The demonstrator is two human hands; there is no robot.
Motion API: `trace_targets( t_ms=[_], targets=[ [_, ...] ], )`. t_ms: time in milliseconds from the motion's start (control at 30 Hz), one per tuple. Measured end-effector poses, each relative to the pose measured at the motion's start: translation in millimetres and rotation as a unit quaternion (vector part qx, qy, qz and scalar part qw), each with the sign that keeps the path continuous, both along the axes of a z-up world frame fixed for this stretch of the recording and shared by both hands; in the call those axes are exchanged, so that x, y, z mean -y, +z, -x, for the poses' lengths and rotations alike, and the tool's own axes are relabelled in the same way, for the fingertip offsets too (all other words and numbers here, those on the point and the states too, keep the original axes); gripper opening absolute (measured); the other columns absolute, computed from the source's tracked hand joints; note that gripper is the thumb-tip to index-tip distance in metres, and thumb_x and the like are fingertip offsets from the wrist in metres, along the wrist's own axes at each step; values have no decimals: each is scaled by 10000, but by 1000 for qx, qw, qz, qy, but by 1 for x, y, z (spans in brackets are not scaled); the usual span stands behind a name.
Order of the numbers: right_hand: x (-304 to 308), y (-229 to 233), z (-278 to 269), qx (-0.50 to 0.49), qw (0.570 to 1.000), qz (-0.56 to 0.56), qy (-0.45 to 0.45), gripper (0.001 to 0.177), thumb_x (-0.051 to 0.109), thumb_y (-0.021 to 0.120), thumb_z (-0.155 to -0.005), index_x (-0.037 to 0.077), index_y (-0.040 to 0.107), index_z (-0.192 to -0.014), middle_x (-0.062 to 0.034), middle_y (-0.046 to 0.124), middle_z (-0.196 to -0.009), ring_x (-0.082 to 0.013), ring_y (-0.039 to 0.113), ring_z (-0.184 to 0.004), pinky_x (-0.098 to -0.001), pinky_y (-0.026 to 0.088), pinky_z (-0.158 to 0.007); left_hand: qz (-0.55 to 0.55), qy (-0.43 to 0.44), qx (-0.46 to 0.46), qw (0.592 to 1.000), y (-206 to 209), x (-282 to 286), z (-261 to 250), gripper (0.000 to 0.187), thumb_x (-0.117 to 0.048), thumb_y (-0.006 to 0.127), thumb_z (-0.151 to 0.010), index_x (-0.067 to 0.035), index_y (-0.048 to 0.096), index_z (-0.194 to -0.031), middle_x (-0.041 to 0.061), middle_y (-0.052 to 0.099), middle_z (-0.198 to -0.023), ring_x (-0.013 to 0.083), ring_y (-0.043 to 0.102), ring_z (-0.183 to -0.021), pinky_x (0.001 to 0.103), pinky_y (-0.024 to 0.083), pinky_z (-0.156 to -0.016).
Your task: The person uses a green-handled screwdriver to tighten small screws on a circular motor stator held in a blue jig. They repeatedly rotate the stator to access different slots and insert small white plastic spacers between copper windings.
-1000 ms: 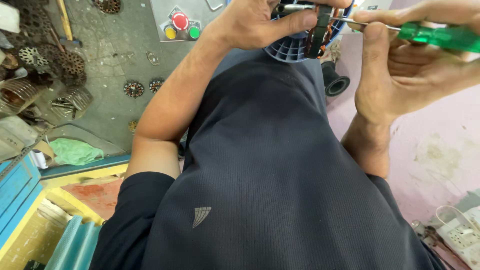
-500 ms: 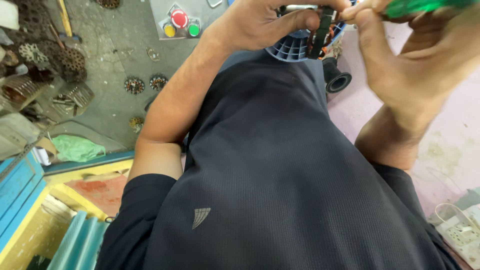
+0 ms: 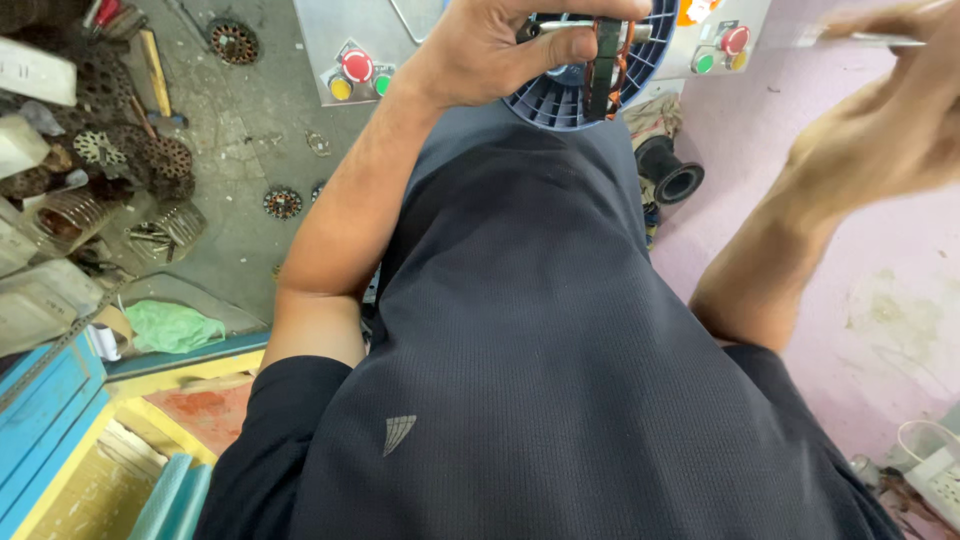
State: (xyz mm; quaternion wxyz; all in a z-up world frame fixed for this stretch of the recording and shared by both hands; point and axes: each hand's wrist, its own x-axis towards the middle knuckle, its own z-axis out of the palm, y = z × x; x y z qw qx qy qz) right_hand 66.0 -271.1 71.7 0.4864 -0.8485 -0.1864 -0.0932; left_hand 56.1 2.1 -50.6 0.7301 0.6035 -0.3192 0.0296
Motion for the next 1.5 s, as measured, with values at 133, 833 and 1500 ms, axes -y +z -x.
trace_targets(
  t_ms=[133,833,1500],
  targets=[
    [53,-89,-41,-174,981,-46,-67,68,-76,600,-985,-42,638,-1029,-131,707,-871,-230,706,-649,-327,559,-564,60,-39,-128,989,3,2,6,284,-112,683,-1149,-55,637,-1424,59,725,-1300,161,706,-1163,302,576,-1028],
    [167,-251,-63,-141,958,212,-133,295,-77,726,-744,31,632,-1002,-92,704,-911,-300,711,-852,-406,553,-733,138,111,-220,959,45,28,-9,431,-220,645,-1108,94,573,-1393,264,639,-1390,290,648,-1316,416,503,-1207],
    [54,20,7,-120,983,-110,84,153,-77,808,-970,-45,666,-1016,-182,739,-963,-210,729,-806,-245,560,-735,-146,202,-34,968,153,100,19,297,-69,853,-955,-32,679,-1193,70,689,-1099,146,714,-864,273,602,-757]
  ],
)
